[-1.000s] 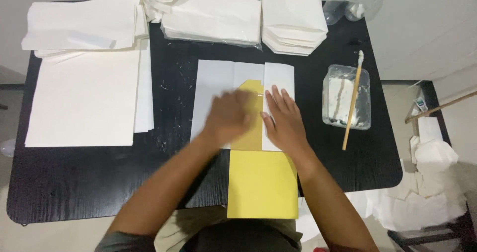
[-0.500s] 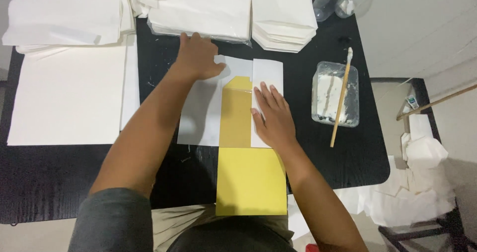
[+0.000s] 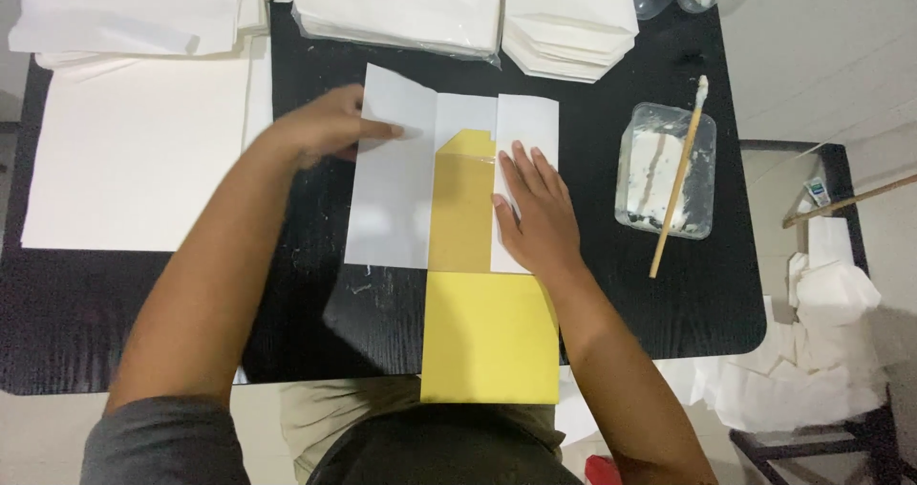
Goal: Folding paper sheets and applying glue with a brush to assemble bags.
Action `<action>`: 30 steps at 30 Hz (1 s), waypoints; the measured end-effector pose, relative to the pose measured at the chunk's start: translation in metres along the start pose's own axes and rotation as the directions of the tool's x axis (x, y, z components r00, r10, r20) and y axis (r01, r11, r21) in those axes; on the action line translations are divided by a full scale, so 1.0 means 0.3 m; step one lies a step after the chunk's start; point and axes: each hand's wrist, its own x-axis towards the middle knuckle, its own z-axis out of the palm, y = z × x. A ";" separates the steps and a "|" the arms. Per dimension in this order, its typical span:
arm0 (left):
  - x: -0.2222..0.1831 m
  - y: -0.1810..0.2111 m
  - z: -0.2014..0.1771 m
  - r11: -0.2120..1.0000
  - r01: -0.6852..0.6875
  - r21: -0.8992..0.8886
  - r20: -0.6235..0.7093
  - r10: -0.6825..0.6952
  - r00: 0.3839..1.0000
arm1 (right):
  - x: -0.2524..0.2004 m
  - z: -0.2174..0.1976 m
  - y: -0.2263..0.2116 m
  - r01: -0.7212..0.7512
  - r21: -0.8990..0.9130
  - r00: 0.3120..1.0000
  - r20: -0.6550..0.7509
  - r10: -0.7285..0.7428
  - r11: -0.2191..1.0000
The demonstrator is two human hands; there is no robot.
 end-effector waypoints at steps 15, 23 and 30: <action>-0.184 -0.171 0.424 0.554 -0.785 0.278 0.098 0.797 0.596 | -0.002 0.031 0.037 0.032 -0.004 0.998 -0.055 -0.032 0.999; -0.173 -0.211 0.479 0.393 -0.684 0.615 0.248 0.727 0.640 | -0.008 0.007 0.020 0.037 0.157 0.991 -0.130 -0.017 0.987; -0.195 -0.194 0.502 0.368 -0.611 0.701 0.221 0.702 0.677 | -0.087 0.007 -0.021 0.050 0.011 0.985 -0.167 -0.048 0.999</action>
